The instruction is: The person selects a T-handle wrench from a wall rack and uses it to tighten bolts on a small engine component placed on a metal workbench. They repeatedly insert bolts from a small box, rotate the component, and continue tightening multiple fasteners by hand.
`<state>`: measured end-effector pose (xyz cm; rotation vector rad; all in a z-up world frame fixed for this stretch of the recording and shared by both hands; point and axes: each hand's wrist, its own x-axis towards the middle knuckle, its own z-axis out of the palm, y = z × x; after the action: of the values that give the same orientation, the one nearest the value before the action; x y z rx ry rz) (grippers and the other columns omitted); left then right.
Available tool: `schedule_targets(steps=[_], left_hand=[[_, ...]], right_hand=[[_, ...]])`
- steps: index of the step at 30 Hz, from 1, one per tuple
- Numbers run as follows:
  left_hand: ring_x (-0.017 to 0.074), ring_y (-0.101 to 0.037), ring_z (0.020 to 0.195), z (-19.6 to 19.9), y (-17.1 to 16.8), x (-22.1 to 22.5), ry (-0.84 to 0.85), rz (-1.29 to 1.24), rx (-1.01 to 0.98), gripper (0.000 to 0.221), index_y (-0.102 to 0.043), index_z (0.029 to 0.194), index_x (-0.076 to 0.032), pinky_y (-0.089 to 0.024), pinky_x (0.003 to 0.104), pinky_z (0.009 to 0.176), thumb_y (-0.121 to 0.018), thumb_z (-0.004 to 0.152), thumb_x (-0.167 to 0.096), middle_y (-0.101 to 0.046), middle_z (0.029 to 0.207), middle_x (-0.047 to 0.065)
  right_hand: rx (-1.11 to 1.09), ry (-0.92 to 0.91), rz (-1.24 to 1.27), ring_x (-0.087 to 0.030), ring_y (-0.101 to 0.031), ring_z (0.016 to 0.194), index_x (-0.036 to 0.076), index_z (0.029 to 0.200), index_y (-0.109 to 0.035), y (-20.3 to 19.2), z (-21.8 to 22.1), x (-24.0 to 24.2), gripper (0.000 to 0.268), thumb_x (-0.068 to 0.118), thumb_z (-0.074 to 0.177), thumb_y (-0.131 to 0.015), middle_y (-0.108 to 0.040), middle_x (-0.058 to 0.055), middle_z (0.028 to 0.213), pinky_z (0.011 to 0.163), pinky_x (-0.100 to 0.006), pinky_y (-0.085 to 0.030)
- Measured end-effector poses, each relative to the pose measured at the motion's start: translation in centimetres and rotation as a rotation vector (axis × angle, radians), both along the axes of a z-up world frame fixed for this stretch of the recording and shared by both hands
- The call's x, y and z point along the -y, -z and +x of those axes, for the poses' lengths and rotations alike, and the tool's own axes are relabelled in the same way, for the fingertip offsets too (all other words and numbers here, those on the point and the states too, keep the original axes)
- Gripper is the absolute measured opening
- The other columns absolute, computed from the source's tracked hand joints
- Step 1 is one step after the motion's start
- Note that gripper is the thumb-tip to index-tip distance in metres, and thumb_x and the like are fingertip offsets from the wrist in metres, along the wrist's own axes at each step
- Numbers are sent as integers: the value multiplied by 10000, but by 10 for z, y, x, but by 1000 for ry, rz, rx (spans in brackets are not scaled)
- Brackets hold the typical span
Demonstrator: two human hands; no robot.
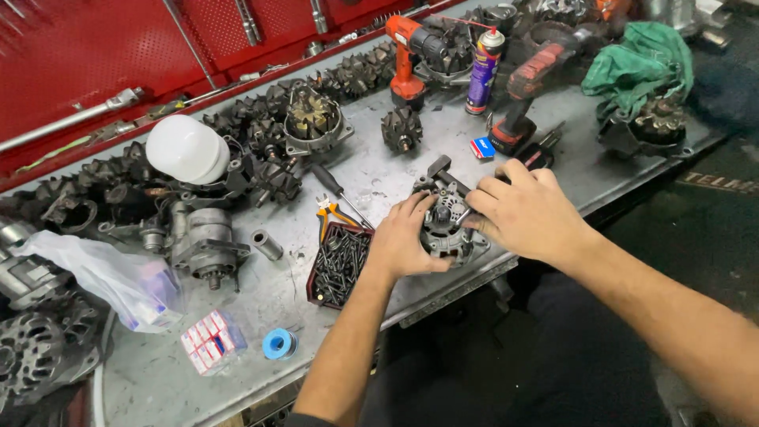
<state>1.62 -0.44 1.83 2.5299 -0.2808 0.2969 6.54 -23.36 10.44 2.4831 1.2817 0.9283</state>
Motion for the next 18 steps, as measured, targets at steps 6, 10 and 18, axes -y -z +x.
schedule_targets(steps=[6,10,18], left_hand=[[451,-545,1318,-11,11,14,-118,-85,44,1169,-478,1482,-192,-461,511,1144,-819,441,-601,-506,1451,145],[476,-493,1357,-13,2,21,-166,-78,-84,1152,-433,1506,-212,-449,550,1146,-815,492,-605,-438,1484,139],[443,-525,1352,-3,7,0,-63,-41,-54,1160,-444,1508,-248,-475,523,1135,-829,470,-593,-460,1502,95]], right_hand=[[34,51,107,-120,-550,1029,341,1005,-555,13,4,2,369,686,953,-435,-571,131,980,851,-354,-425],[94,107,204,-119,-600,942,332,936,-566,12,-3,-4,362,678,982,-466,-573,121,907,834,-352,-440],[127,175,255,-138,-620,848,343,920,-596,20,-14,-14,278,617,952,-559,-568,108,832,781,-377,-455]])
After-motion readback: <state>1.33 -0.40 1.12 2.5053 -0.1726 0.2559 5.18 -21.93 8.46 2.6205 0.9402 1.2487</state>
